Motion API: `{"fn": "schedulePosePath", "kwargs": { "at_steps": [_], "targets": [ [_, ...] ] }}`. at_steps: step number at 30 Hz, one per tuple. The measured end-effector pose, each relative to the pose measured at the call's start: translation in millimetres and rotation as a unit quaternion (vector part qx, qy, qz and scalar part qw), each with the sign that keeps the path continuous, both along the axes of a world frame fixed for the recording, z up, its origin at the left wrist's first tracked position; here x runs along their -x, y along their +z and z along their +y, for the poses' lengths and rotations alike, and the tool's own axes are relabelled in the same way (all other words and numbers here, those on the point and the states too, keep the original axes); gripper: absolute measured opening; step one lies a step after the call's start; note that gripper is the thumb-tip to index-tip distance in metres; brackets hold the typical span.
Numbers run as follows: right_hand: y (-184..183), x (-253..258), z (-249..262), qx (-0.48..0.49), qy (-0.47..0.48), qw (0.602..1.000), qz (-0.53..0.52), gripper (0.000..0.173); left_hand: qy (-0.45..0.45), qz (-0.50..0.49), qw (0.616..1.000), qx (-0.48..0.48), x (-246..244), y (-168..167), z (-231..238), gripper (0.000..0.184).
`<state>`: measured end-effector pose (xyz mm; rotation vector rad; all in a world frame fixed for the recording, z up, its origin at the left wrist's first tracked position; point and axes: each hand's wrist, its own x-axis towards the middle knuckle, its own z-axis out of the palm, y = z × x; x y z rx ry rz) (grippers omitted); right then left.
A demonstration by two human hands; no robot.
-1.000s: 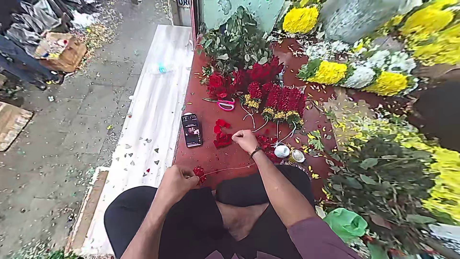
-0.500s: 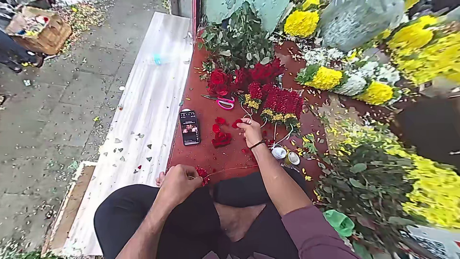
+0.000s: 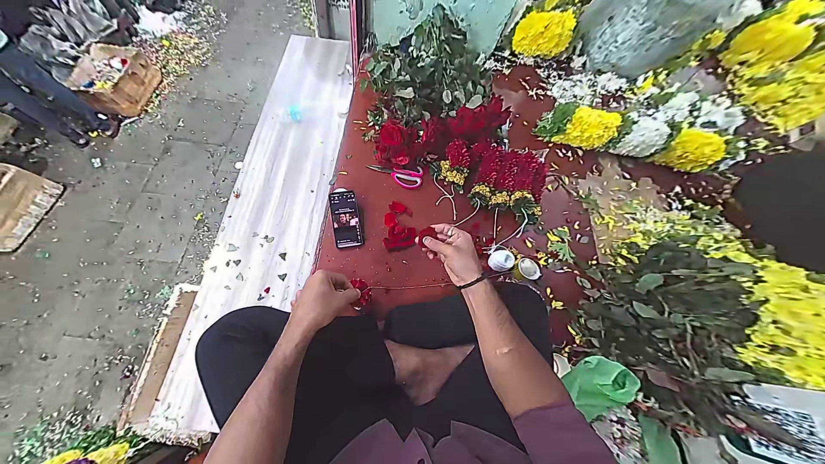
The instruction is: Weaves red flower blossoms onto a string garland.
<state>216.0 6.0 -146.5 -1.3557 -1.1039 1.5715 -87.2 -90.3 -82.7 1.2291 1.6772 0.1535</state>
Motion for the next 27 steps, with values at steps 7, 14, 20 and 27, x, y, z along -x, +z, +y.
{"fn": "schedulePosePath", "kwargs": {
  "at_steps": [7,14,20,27],
  "targets": [
    [-4,-5,0,0.03,0.029,0.998,-0.043,0.019,-0.007,0.009,1.0,0.002,-1,-1,-1,0.021],
    [-10,-2,3,0.03,0.038,0.999,-0.013,0.019,-0.02,0.018,1.0,0.008,-1,1,-2,0.023],
    [-19,-1,5,-0.014,0.03,0.999,-0.014,0.018,-0.019,0.015,1.0,-0.005,0,2,-2,0.021],
    [-6,-1,-5,-0.069,0.089,0.99,-0.083,0.04,-0.005,0.002,1.0,-0.005,1,2,-3,0.021]
  ]
}}
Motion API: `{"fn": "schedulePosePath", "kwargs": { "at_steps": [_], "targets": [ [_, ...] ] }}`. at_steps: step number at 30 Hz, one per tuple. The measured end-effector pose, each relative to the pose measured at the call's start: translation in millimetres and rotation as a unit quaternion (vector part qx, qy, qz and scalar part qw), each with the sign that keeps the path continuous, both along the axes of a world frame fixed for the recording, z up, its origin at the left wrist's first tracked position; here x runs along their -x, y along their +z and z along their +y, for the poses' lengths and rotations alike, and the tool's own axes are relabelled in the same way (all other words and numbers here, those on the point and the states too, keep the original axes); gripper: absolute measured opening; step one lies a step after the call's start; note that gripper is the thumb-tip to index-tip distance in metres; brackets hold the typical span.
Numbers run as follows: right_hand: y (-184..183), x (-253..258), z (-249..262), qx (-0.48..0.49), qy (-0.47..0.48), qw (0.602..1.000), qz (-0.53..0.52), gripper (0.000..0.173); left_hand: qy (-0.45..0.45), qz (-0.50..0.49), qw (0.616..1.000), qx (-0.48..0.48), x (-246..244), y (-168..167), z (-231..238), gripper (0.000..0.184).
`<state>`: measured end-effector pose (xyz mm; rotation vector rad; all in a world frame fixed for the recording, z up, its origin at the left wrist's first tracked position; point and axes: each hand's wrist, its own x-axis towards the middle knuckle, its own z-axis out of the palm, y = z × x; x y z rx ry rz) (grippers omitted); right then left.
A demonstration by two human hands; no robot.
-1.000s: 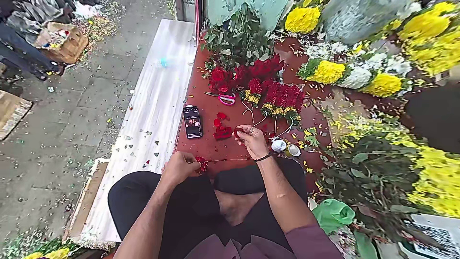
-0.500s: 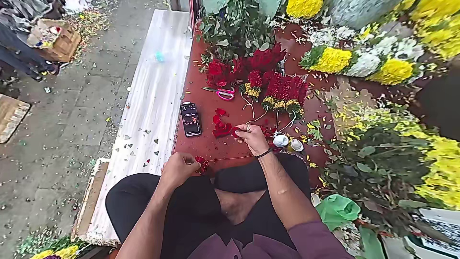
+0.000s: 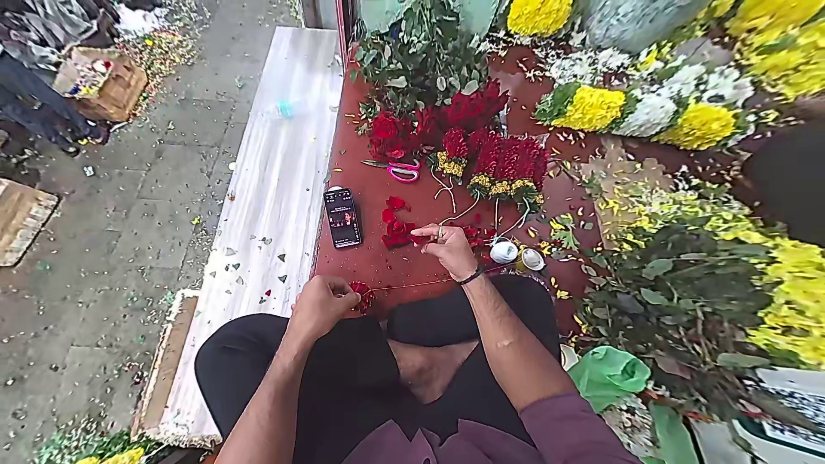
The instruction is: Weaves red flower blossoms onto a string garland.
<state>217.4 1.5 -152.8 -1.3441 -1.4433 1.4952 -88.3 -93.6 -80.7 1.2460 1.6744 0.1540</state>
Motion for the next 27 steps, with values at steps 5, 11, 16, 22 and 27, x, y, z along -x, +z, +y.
{"fn": "schedulePosePath", "kwargs": {
  "at_steps": [5,11,16,22,27],
  "targets": [
    [-3,4,2,-0.059,-0.006,0.998,-0.027,0.024,0.01,-0.011,1.0,0.0,0,0,1,0.02],
    [-3,15,0,-0.034,-0.022,0.999,-0.033,0.01,0.013,-0.018,1.0,0.0,-1,-2,1,0.019],
    [6,30,-10,-0.035,-0.069,0.997,0.001,0.029,0.012,-0.014,1.0,-0.001,-2,-2,1,0.019],
    [40,51,-37,0.106,-0.026,0.987,0.118,0.052,0.015,-0.008,1.0,0.007,-3,-2,1,0.023],
    [50,78,-71,0.206,0.051,0.968,0.131,0.053,0.004,-0.05,0.999,0.02,-7,-3,2,0.018]
  ]
}}
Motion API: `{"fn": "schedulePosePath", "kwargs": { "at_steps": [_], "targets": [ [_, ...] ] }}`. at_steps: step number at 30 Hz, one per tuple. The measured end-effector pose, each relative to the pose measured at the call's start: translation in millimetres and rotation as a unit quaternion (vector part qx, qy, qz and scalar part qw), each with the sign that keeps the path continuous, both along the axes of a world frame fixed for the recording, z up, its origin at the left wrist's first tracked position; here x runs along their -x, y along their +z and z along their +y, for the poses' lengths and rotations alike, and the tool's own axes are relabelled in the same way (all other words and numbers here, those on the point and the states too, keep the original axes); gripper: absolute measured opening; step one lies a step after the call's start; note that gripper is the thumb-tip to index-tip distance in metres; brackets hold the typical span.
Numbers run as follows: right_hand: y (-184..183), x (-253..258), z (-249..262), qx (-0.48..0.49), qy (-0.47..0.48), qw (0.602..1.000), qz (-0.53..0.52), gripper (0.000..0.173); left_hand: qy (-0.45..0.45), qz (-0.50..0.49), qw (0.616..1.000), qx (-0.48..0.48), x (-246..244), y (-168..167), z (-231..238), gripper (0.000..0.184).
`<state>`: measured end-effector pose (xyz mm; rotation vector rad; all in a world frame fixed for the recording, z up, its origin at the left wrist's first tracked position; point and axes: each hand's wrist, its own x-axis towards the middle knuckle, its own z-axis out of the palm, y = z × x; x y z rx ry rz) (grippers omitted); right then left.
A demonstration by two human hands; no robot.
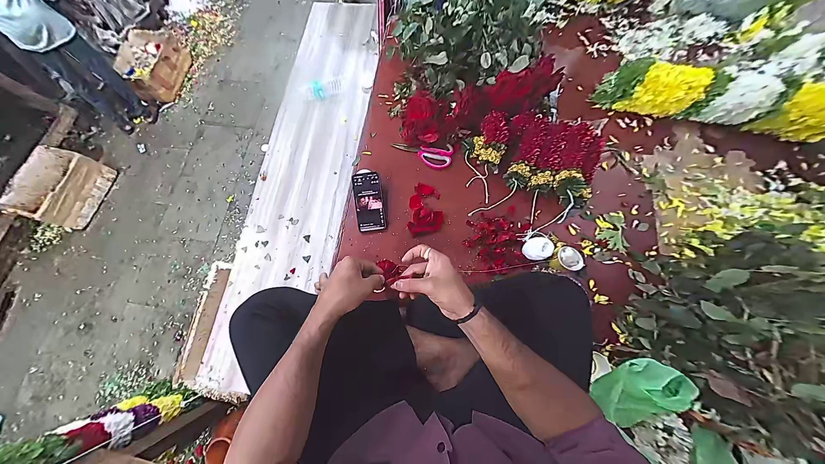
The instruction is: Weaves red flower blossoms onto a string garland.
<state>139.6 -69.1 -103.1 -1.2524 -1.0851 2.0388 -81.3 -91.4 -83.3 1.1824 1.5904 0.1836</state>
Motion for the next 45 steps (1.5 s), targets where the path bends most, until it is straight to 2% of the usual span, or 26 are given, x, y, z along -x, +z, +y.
{"fn": "schedulePosePath", "kwargs": {
  "at_steps": [4,7,10,13,15,18,20,21,22,25,26,29,31,33,34,36,38,39,40,41,42,44,45],
  "targets": [
    [-14,9,-2,0.0,-0.001,0.999,-0.049,0.054,-0.03,-0.029,0.999,-0.01,-1,2,0,0.019],
    [-14,7,0,0.004,0.019,0.996,-0.09,0.061,-0.06,-0.044,0.997,-0.022,-1,1,0,0.018],
    [-20,2,3,-0.003,0.059,0.992,-0.109,0.074,-0.052,-0.052,0.997,-0.016,-3,1,-1,0.019],
    [-27,-7,9,-0.02,0.121,0.988,-0.092,0.094,-0.035,-0.067,0.997,-0.014,-3,0,-1,0.015],
    [-25,-13,14,-0.044,0.138,0.986,-0.082,0.102,-0.018,-0.038,0.999,-0.01,-3,3,0,0.013],
    [-20,-19,21,-0.151,0.132,0.969,-0.141,0.095,0.0,0.01,1.0,-0.003,2,6,0,0.014],
    [-24,-21,22,-0.21,0.184,0.946,-0.163,0.093,0.008,0.015,1.0,0.003,5,9,2,0.014],
    [-27,-21,22,-0.214,0.212,0.941,-0.15,0.086,0.014,0.012,1.0,0.004,6,13,4,0.015],
    [-29,-20,21,-0.207,0.225,0.943,-0.131,0.072,0.017,0.013,1.0,0.004,7,17,7,0.015],
    [-28,-22,23,-0.226,0.183,0.952,-0.093,0.018,0.024,0.042,0.999,-0.002,13,31,17,0.017],
    [-24,-26,26,-0.246,0.172,0.951,-0.075,0.012,0.026,0.055,0.998,-0.003,15,36,19,0.017],
    [-6,-34,31,-0.266,0.19,0.945,0.008,0.011,0.003,0.119,0.993,-0.015,9,52,28,0.022],
    [8,-36,28,-0.276,0.192,0.94,0.063,0.012,-0.074,0.202,0.976,-0.025,-7,69,33,0.023],
    [21,-41,28,-0.3,0.156,0.935,0.108,0.01,-0.208,0.255,0.944,-0.003,-36,99,36,0.02],
    [25,-44,32,-0.312,0.134,0.932,0.123,0.008,-0.282,0.239,0.929,0.01,-53,116,37,0.019],
    [23,-52,41,-0.297,0.102,0.933,0.173,0.007,-0.374,0.124,0.919,-0.013,-78,142,38,0.016],
    [24,-59,46,-0.23,0.072,0.944,0.227,0.002,-0.337,-0.029,0.935,-0.11,-91,149,43,0.011],
    [40,-63,44,-0.174,0.041,0.962,0.208,0.009,-0.283,-0.082,0.944,-0.15,-98,148,48,0.01],
    [68,-65,41,-0.116,0.004,0.984,0.131,0.017,-0.225,-0.116,0.951,-0.175,-104,145,54,0.009],
    [80,-67,39,-0.081,-0.019,0.993,0.08,0.018,-0.174,-0.128,0.956,-0.199,-108,142,60,0.009],
    [73,-69,35,-0.08,-0.026,0.993,0.082,0.009,-0.125,-0.121,0.958,-0.227,-112,137,64,0.009],
    [28,-69,38,-0.162,-0.012,0.961,0.223,0.009,-0.061,-0.027,0.954,-0.291,-119,127,70,0.011],
    [17,-68,42,-0.198,-0.003,0.948,0.251,0.005,-0.038,0.033,0.95,-0.309,-119,122,72,0.013]
  ]
}}
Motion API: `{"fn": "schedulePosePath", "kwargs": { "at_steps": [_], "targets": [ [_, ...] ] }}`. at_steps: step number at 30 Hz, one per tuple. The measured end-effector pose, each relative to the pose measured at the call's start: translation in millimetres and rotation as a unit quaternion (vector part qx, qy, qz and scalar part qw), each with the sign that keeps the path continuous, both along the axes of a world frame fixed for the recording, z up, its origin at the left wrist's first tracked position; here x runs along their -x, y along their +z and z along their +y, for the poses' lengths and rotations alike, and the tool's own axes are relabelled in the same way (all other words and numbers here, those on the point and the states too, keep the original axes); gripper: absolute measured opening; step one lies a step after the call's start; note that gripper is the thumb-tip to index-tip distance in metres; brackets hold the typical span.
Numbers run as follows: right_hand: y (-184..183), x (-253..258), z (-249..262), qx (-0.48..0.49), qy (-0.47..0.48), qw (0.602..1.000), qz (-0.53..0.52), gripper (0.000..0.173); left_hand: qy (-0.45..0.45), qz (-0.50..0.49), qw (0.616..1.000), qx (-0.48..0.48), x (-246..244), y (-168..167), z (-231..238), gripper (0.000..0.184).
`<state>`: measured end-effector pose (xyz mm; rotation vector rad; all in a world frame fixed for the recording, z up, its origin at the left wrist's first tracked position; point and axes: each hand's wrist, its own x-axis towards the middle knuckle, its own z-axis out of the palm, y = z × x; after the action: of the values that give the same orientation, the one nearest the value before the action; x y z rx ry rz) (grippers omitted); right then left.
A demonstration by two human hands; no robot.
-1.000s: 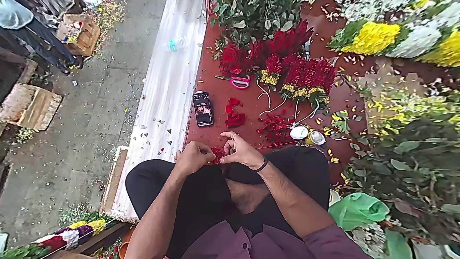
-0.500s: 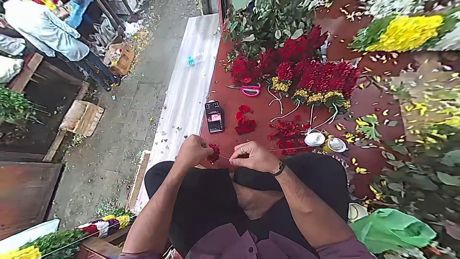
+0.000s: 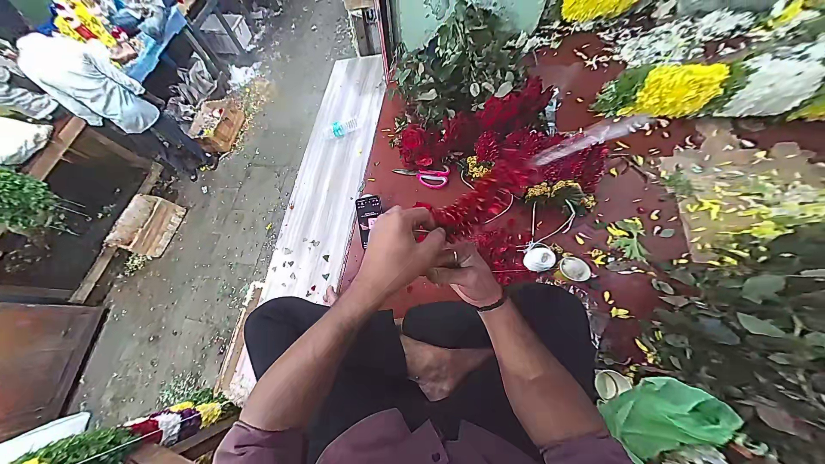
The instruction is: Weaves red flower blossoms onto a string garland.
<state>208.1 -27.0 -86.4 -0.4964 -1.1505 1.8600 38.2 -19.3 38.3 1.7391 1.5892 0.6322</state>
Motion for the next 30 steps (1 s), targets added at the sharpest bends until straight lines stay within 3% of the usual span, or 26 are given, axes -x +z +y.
{"fn": "schedulePosePath", "kwargs": {
  "at_steps": [2,5,10,17,19,21,23,25,28,30],
  "targets": [
    [-3,-5,6,-0.038,-0.005,0.999,-0.02,0.007,0.054,0.077,0.996,-0.005,6,-15,1,0.015],
    [-1,-14,12,-0.057,-0.028,0.993,-0.104,0.006,0.087,0.123,0.986,0.071,27,-41,-9,0.017],
    [-12,-17,18,-0.068,0.005,0.978,-0.198,0.006,0.034,0.004,0.975,0.22,62,-65,-58,0.02],
    [-1,1,4,-0.103,0.156,0.969,-0.16,0.01,0.049,0.013,0.97,0.236,82,-68,-66,0.016],
    [5,8,-2,-0.116,0.163,0.968,-0.149,0.01,-0.03,0.077,0.965,0.247,82,-59,-61,0.018],
    [4,10,-1,-0.115,0.114,0.977,-0.14,0.007,-0.175,0.137,0.938,0.266,71,-34,-55,0.019],
    [-4,9,3,-0.095,0.1,0.986,-0.099,0.008,-0.283,0.111,0.921,0.244,55,-4,-50,0.016],
    [-4,12,3,-0.035,0.106,0.992,-0.053,0.005,-0.306,-0.017,0.937,0.169,46,10,-39,0.012],
    [27,20,-11,0.123,0.053,0.977,-0.165,0.013,-0.199,-0.123,0.971,0.055,37,-3,-16,0.01],
    [-4,13,-11,0.09,0.087,0.99,-0.07,0.009,-0.111,-0.08,0.99,0.02,39,-16,-8,0.007]
  ]
}}
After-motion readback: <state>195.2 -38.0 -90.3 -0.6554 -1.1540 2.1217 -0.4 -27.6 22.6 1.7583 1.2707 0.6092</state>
